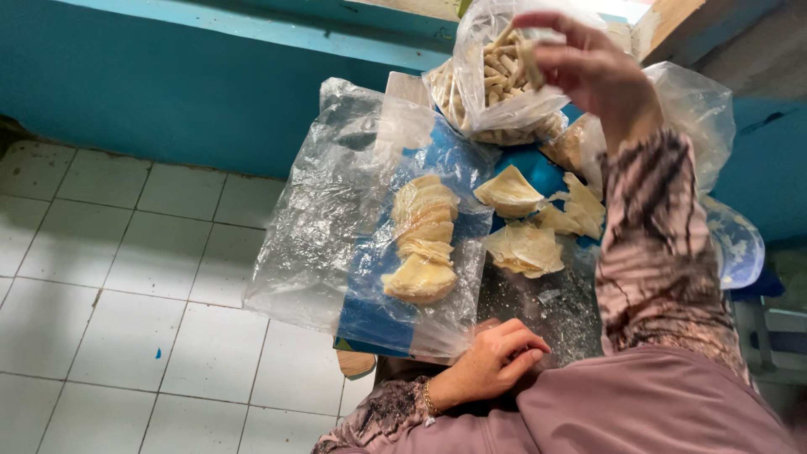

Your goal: The person folds triangular dough wrappers around a bit of filling, pinching the edges closed by hand, and places each finished pastry onto a growing pile of wrapped pieces on the plastic-covered table. They occasionally reach into a bag to retrieve more filling or wrappers before continuing to fold.

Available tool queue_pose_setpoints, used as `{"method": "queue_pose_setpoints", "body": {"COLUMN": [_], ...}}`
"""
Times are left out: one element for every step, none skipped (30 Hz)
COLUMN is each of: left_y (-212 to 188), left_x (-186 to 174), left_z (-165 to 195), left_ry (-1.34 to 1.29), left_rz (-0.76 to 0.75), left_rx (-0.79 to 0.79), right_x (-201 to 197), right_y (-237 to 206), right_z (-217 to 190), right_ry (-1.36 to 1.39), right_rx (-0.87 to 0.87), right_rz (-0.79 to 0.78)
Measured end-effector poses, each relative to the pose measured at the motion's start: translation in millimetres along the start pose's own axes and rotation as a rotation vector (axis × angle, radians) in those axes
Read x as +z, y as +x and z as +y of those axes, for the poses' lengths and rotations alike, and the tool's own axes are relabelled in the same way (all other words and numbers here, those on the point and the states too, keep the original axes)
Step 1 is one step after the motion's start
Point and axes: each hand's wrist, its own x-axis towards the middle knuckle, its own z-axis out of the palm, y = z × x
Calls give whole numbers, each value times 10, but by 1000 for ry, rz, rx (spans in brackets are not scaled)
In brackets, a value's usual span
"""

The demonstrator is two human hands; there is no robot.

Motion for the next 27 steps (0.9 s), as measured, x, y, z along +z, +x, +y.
{"method": "queue_pose_setpoints", "body": {"left_y": [15, 18, 6, 30, 20, 17, 12, 26, 47, 75, 102, 107, 107, 112, 100, 101, 131, 122, 118, 111, 119, 126, 129, 137, 138, 137, 133], "left_x": [6, 19, 80, 119, 160, 216, 232, 263, 284, 307, 352, 394, 487, 486, 586, 539, 588, 592, 585, 586, 594, 589, 600, 567, 592, 586, 590], "left_z": [-9, -26, 42, 23, 71, 93, 99, 107, 88, 71, 52, 41, 54, 19, 49, -6, -24, -38, -67, -87, -108, -131, -132, -166, -153, -152, -131], "left_ry": [-29, -61, -98, -174, -258, -340, -490, -644, -793, -770, -748, -723, -692, -645, -613, -548, -501, -449, -440, -433, -428, -411, -395, -370, -355, -337, -321], "left_rz": [4, 3, 1, 58, 110, 159, 196, 237, 277, 317, 358, 398, 368, 331, 297, 290, 286, 286, 290, 301, 315, 302, 290, 275, 281, 285, 289], "left_rx": [-38, -77, -119, -145, -182, -221, -275, -332, -390, -359, -326, -292, -286, -281, -275, -261, -235, -217, -245, -272, -294, -272, -252, -234, -222, -213, -205], "right_x": [75, 146, 258, 354, 476, 577, 705, 817, 918, 1005, 1077, 1152, 1193, 1261, 1295, 1342, 1319, 1346, 1366, 1390, 1407, 1433, 1467, 1513, 1542, 1571, 1596], "right_y": [-193, -417, -746, -1025, -1311, -1607, -1880, -2146, -2355, -2526, -2710, -2863, -3033, -3104, -3244, -3221, -3280, -3325, -3338, -3339, -3335, -3313, -3297, -3242, -3248, -3246, -3256], "right_z": [-13, 0, -7, 64, 112, 195, 298, 377, 480, 577, 643, 705, 715, 771, 737, 791, 749, 711, 687, 658, 625, 609, 583, 609, 582, 579, 566], "right_ry": [35, 70, 73, 72, 80, 89, 142, 193, 192, 194, 197, 201, 201, 187, 162, 153, 32, -78, -184, -281, -382, -483, -555, -618, -697, -696, -697], "right_rx": [-5, -8, 4, 6, 28, 49, 84, 124, 138, 152, 140, 126, 117, 84, 62, 20, 35, 55, 72, 28, -19, -67, -97, -133, -160, -160, -157], "right_rz": [-72, -139, -122, -108, -107, -103, -73, -45, -21, 0, 48, 97, 146, 171, 197, 221, 243, 263, 278, 295, 309, 324, 371, 423, 470, 489, 507]}}
